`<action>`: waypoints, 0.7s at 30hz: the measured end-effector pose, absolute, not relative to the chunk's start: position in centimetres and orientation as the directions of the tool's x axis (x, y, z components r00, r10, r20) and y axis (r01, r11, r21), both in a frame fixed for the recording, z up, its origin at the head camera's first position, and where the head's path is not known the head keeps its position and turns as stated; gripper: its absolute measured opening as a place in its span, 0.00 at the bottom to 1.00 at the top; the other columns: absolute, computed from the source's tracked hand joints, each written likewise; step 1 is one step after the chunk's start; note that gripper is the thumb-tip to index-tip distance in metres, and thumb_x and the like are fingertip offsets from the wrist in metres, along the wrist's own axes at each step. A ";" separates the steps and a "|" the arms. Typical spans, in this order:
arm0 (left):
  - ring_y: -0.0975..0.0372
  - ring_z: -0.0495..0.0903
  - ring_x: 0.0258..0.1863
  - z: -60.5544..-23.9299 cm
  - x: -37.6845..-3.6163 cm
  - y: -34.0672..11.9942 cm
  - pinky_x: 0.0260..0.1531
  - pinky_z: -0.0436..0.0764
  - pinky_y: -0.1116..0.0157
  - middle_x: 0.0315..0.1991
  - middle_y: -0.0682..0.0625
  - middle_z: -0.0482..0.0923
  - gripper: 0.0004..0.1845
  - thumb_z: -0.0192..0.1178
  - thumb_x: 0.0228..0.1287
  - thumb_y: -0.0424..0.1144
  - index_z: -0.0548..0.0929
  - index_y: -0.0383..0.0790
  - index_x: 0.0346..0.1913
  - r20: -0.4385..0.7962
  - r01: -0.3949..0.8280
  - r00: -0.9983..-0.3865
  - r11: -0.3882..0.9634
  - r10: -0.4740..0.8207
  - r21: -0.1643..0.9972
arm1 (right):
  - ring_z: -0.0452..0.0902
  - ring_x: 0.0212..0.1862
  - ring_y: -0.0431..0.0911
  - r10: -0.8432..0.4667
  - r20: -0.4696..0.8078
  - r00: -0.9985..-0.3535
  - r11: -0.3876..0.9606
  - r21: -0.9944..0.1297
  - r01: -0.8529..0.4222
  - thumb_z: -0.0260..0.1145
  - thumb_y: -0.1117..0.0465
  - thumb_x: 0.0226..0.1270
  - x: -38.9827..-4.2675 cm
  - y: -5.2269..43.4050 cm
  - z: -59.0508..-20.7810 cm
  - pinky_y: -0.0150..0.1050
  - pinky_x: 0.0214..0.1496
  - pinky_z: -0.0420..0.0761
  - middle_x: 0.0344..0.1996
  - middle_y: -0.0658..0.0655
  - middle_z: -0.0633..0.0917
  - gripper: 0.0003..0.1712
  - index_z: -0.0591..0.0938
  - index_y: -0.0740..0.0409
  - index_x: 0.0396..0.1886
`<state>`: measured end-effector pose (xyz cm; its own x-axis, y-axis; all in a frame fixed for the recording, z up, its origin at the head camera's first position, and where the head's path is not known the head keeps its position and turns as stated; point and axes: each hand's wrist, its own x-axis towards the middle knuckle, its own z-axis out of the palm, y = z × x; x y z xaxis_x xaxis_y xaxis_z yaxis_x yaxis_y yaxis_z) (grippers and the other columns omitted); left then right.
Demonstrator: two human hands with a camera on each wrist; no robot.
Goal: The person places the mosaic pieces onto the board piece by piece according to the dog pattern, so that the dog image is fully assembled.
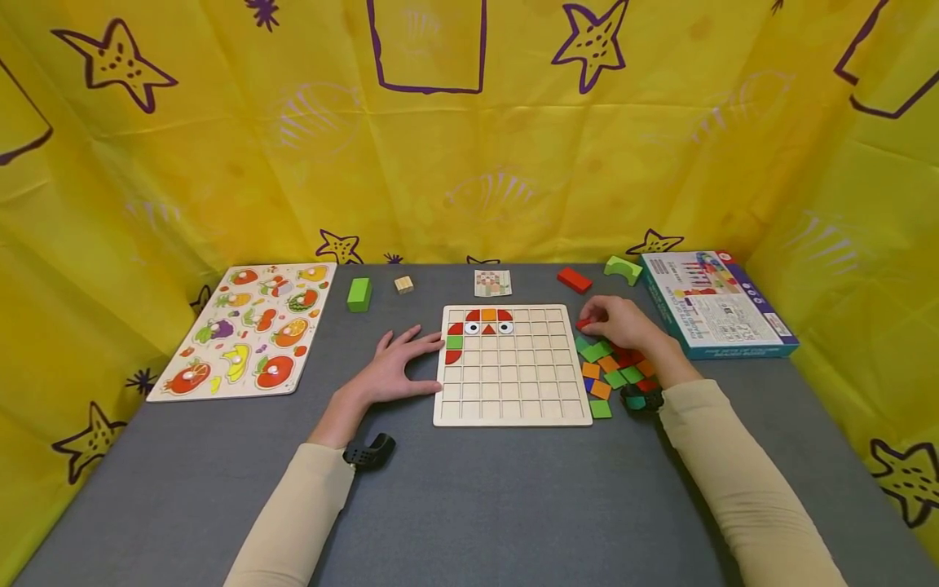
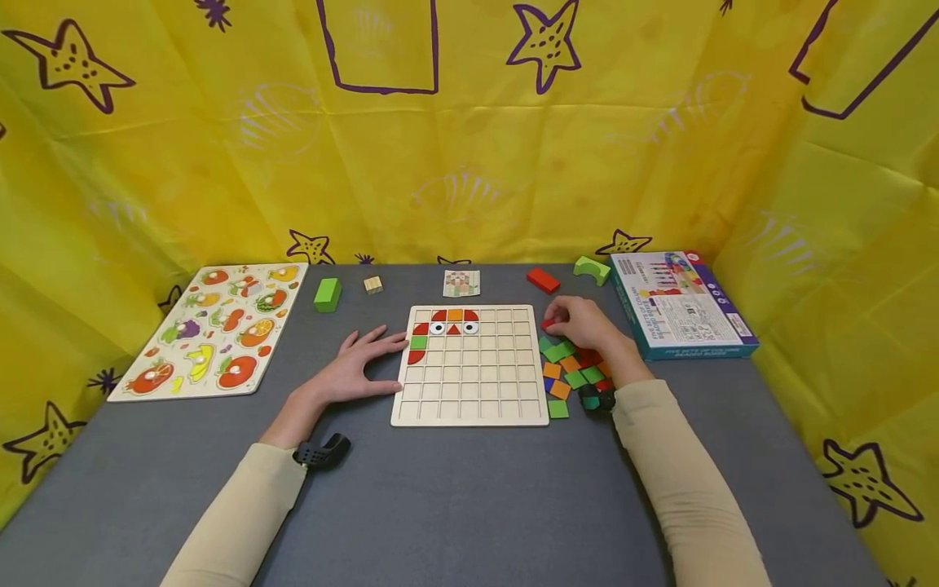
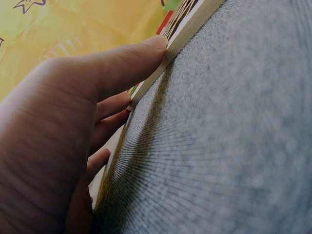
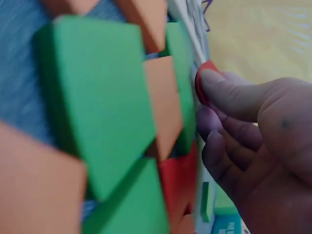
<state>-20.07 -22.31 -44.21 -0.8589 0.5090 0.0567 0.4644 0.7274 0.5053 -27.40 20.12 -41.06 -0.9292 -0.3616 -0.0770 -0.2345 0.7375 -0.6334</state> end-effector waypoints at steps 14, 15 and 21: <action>0.46 0.49 0.78 -44.5 -20.0 -22.5 0.69 0.35 0.36 0.75 0.50 0.65 0.41 0.71 0.58 0.57 0.73 0.44 0.73 0.069 0.469 -0.860 0.730 0.506 0.497 | 0.75 0.46 0.56 -0.422 0.006 -0.907 0.609 -0.738 -0.289 0.66 0.67 0.72 -27.5 17.2 -39.7 0.48 0.50 0.76 0.45 0.62 0.83 0.13 0.82 0.67 0.53; 0.46 0.49 0.78 -44.5 -20.0 -22.5 0.69 0.35 0.36 0.75 0.50 0.65 0.41 0.71 0.58 0.57 0.74 0.44 0.73 0.069 0.470 -0.859 0.728 0.507 0.498 | 0.76 0.46 0.56 -0.427 0.005 -0.904 0.610 -0.737 -0.292 0.66 0.67 0.72 -27.5 16.9 -39.7 0.48 0.51 0.76 0.45 0.62 0.83 0.12 0.82 0.66 0.52; 0.47 0.48 0.78 -44.6 -20.2 -22.3 0.70 0.34 0.37 0.75 0.51 0.64 0.42 0.71 0.58 0.57 0.73 0.45 0.73 0.065 0.471 -0.859 0.731 0.508 0.494 | 0.79 0.42 0.55 -0.461 -0.007 -0.887 0.612 -0.727 -0.312 0.63 0.67 0.74 -27.3 15.6 -39.6 0.46 0.46 0.77 0.46 0.61 0.85 0.10 0.84 0.66 0.50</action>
